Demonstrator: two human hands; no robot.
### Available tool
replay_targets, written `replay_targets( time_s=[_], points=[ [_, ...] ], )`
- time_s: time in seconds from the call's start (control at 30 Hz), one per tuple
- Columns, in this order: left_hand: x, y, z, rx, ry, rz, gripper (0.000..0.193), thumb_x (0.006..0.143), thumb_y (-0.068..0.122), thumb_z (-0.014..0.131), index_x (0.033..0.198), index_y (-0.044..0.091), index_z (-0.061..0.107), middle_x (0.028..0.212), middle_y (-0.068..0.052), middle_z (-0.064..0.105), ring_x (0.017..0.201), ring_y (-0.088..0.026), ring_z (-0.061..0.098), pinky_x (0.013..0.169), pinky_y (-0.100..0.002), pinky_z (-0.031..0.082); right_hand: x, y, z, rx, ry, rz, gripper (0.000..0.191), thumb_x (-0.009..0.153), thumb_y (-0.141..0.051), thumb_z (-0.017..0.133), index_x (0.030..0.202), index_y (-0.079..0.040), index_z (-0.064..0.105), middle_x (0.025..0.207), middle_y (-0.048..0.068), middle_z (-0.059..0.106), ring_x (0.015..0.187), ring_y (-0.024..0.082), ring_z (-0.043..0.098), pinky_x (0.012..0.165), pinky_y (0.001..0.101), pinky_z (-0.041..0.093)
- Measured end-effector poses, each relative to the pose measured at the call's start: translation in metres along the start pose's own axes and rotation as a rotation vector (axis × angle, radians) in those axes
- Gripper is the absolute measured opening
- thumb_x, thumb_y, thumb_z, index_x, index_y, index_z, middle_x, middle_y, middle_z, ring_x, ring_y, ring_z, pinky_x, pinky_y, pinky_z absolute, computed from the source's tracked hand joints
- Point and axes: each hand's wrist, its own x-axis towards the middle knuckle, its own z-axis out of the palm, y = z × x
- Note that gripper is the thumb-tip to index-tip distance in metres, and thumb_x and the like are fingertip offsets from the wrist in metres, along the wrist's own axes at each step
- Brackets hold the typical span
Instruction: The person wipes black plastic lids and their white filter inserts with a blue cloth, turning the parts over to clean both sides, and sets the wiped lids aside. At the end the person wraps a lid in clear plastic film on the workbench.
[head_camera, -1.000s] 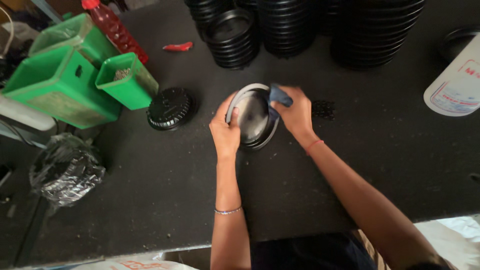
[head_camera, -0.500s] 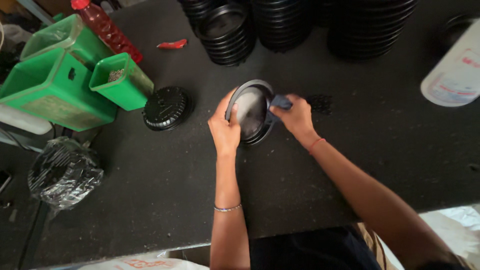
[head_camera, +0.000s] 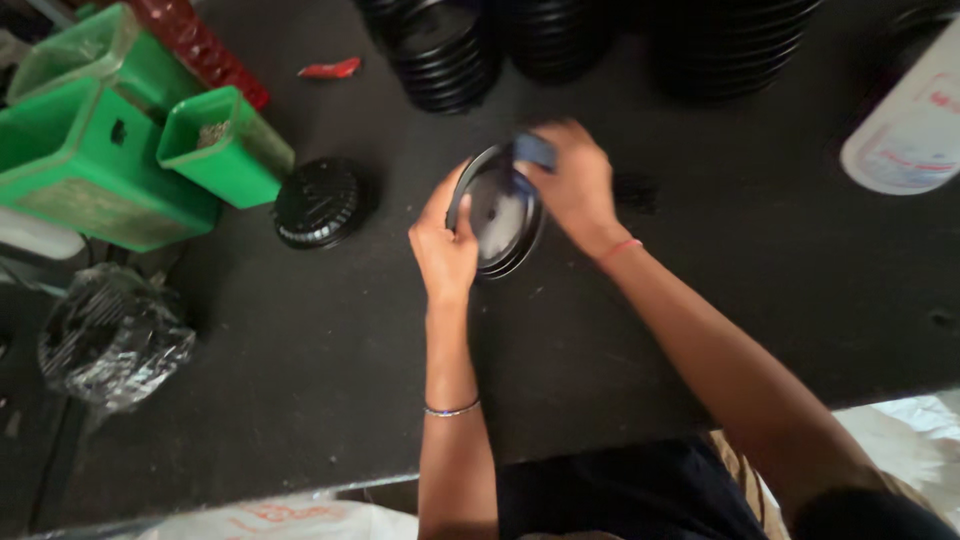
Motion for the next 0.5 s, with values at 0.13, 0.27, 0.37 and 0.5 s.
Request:
replay_targets(
  time_s=[0.13, 0.27, 0.37, 0.5],
  points=[
    [0.000, 0.011, 0.001, 0.002, -0.014, 0.018, 0.037, 0.095, -0.004, 0.065, 0.129, 0.011, 0.070, 0.126, -0.015, 0.074, 0.120, -0.030, 0.072, 0.101, -0.036, 0.055, -0.012, 0.021, -0.003, 0.244, -0.065, 0.448, 0.036, 0.075, -0.019, 0.087, 0.103, -0.002, 0.072, 0.099, 0.014, 0.075, 0.093, 0.029, 0.076, 0.086, 0.0399, 0.059],
    [0.001, 0.018, -0.009, -0.067, -0.074, -0.111, 0.045, 0.089, 0.006, 0.072, 0.132, 0.010, 0.063, 0.118, -0.015, 0.073, 0.112, -0.030, 0.072, 0.097, -0.037, 0.055, 0.002, 0.001, -0.023, -0.006, 0.013, -0.064, 0.034, 0.078, -0.008, 0.086, 0.109, -0.003, 0.073, 0.107, 0.015, 0.068, 0.099, 0.035, 0.067, 0.087, 0.0431, 0.056],
    [0.001, 0.014, -0.018, 0.026, -0.069, -0.041, 0.041, 0.087, 0.011, 0.081, 0.126, 0.008, 0.068, 0.118, -0.018, 0.074, 0.114, -0.033, 0.072, 0.096, -0.039, 0.056, 0.003, -0.032, -0.031, -0.094, -0.051, -0.282, 0.038, 0.081, -0.004, 0.083, 0.117, -0.005, 0.071, 0.107, 0.013, 0.064, 0.103, 0.035, 0.062, 0.087, 0.0439, 0.055],
    [0.001, 0.007, -0.012, 0.085, -0.012, -0.084, 0.038, 0.083, 0.011, 0.080, 0.121, 0.008, 0.071, 0.112, -0.018, 0.075, 0.107, -0.034, 0.074, 0.090, -0.039, 0.058, 0.003, -0.045, -0.027, -0.086, -0.049, -0.422, 0.039, 0.083, -0.001, 0.081, 0.121, -0.004, 0.070, 0.112, 0.011, 0.064, 0.106, 0.034, 0.062, 0.088, 0.0425, 0.055]
  ],
)
